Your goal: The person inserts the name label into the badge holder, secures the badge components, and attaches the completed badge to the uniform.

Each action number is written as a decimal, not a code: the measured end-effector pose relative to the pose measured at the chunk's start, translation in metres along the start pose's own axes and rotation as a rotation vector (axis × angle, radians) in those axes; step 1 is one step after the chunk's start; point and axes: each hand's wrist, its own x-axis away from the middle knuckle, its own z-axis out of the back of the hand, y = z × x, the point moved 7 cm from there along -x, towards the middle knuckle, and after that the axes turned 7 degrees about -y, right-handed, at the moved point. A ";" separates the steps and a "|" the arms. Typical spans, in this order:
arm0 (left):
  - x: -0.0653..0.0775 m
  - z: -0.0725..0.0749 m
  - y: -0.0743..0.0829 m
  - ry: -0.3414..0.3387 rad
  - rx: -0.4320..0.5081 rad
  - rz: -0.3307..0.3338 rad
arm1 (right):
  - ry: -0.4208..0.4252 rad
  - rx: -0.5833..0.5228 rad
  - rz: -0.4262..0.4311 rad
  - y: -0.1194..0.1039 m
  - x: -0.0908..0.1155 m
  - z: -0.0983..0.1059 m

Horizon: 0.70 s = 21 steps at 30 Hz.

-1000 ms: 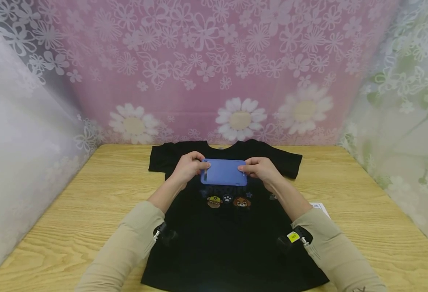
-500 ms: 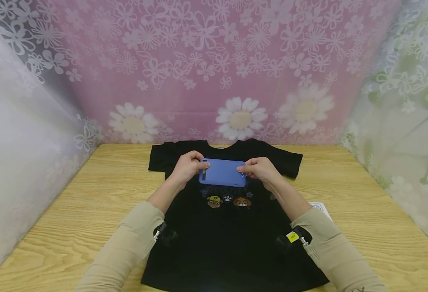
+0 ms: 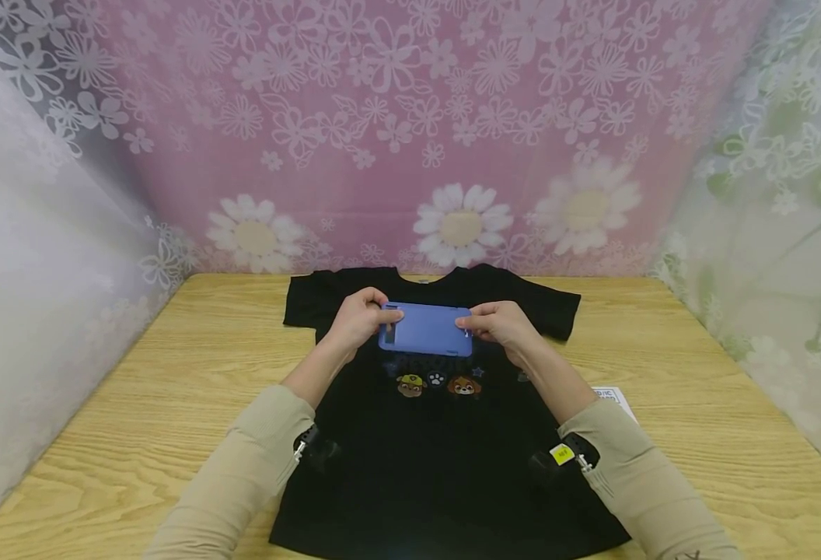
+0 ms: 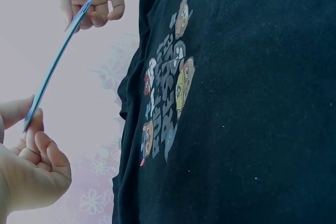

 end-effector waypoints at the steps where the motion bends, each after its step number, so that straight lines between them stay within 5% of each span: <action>1: 0.000 0.000 0.000 0.004 -0.001 0.002 | 0.000 -0.004 -0.003 0.000 0.000 0.000; 12: -0.001 0.001 -0.002 0.028 -0.015 0.009 | 0.006 -0.020 -0.014 0.001 -0.001 0.001; 21: -0.002 -0.001 -0.003 -0.031 -0.065 0.017 | -0.007 -0.008 -0.028 0.004 0.000 0.009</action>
